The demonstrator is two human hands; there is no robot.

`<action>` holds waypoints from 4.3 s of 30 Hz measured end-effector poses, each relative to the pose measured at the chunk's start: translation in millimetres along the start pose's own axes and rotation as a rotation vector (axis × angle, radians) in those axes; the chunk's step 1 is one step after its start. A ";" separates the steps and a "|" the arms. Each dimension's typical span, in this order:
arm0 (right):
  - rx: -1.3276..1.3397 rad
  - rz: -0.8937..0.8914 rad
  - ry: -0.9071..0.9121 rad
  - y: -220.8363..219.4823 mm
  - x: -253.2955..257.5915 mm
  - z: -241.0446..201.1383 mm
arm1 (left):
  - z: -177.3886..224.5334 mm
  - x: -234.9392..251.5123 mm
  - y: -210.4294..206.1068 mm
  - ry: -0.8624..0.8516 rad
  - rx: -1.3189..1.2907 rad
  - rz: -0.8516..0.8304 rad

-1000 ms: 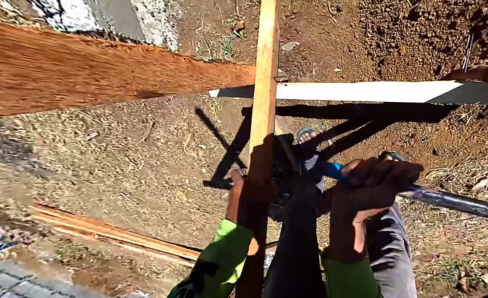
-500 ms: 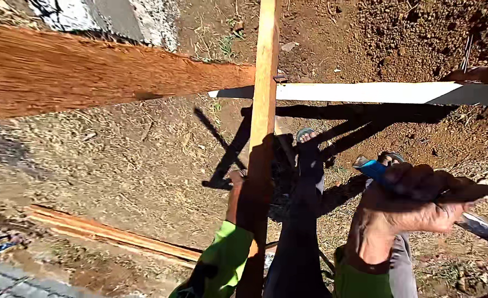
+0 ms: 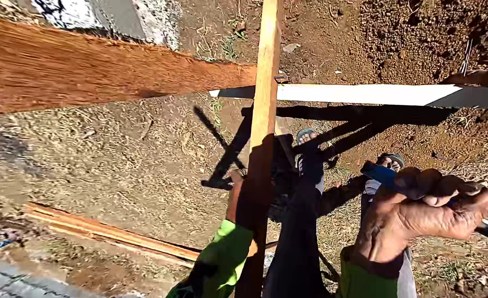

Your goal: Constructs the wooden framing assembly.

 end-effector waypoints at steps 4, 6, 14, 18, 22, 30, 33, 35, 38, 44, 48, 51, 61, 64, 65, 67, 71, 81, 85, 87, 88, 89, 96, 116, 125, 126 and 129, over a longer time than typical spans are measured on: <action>-0.673 -0.281 -0.915 46.2 -97.3 152.1 | -3.3 -3.4 -4.1 -0.079 0.005 0.046; -0.899 -0.341 -1.257 67.0 -119.4 151.4 | -7.3 -5.7 -1.2 -0.031 0.019 -0.019; 0.036 -0.057 -0.134 19.3 -28.3 -18.3 | -6.3 -1.9 -6.2 -0.057 0.007 -0.021; -0.348 -0.090 -0.308 2.8 -47.4 94.2 | -5.9 -0.4 -0.8 -0.040 -0.011 0.005; -1.015 -0.492 -1.181 54.7 -123.4 159.3 | -8.6 -3.9 0.4 -0.025 0.010 -0.003; 0.021 -0.103 -0.184 6.8 -26.7 -12.7 | 0.4 -3.2 -0.5 -0.047 0.031 -0.001; -0.126 -0.056 -0.093 -12.2 -17.1 44.4 | -2.8 1.1 1.0 -0.062 -0.047 -0.004; -0.548 -0.245 -0.538 15.2 -70.3 138.3 | -2.6 2.2 -0.5 -0.103 -0.071 -0.006; -0.993 -0.445 -1.236 55.6 -122.1 165.1 | -7.0 -1.8 -1.0 -0.119 -0.063 -0.006; -0.117 -0.135 -0.555 32.9 -63.5 24.3 | 2.0 1.4 2.6 -0.028 -0.024 -0.010; -0.047 -0.076 -0.057 -4.9 -3.1 17.0 | -1.3 2.3 0.7 -0.002 -0.004 -0.024; -0.440 -0.233 -0.643 28.2 -73.5 151.5 | -0.1 6.1 -0.4 -0.060 -0.019 0.004; -0.065 -0.105 -0.436 18.2 -52.7 37.2 | 3.8 0.4 1.9 0.020 -0.057 -0.038; -0.103 -0.008 -0.322 -15.0 -37.0 67.4 | 0.2 1.8 -3.2 -0.032 -0.125 0.007; -0.244 -0.062 -0.481 -15.3 -55.6 103.1 | 0.2 2.8 -5.0 -0.056 -0.137 0.054; -0.629 -0.311 -0.962 16.7 -105.2 170.4 | -2.9 1.9 -6.3 -0.080 -0.109 0.042; -0.995 -0.407 -1.272 55.3 -104.3 152.1 | 3.9 2.5 -1.0 -0.045 -0.028 -0.001; -0.340 -0.181 -0.651 15.0 -81.2 150.4 | 3.8 -3.9 0.2 -0.039 -0.090 0.001; -0.905 -0.435 -1.220 46.0 -104.5 175.3 | 5.1 -5.5 1.8 -0.032 -0.041 -0.017; -0.909 -0.372 -1.127 40.4 -86.5 150.0 | 9.3 0.8 4.2 -0.055 -0.057 0.022; -0.820 -0.271 -1.055 39.8 -88.2 127.3 | 6.1 -1.7 1.0 -0.043 -0.056 0.014; -0.682 -0.179 -0.937 34.4 -88.4 107.4 | 3.3 -3.4 -1.6 -0.034 -0.062 0.009; -0.609 -0.264 -0.933 22.6 -99.8 176.0 | -0.2 1.4 -1.4 -0.036 -0.121 -0.037; -0.791 -0.281 -1.071 36.3 -91.3 157.6 | 3.7 -1.2 -6.8 0.060 -0.085 -0.070; -1.070 -0.651 -1.233 46.4 -51.1 135.3 | 11.1 0.7 -3.3 0.008 -0.041 -0.026; -1.064 -0.628 -1.271 50.7 -49.9 118.0 | 9.3 0.3 -4.5 0.001 -0.059 -0.025; -1.137 -0.543 -1.258 76.6 -43.7 71.7 | 12.8 -1.2 -6.8 -0.010 -0.010 -0.055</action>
Point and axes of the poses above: each hand's wrist, its own x-axis towards the middle knuckle, its own y-axis out of the back of the hand, z = x × y, the point moved 7 cm from there along x, towards the middle knuckle, and after that the axes turned 4 degrees about -z, right-handed, at the moved point
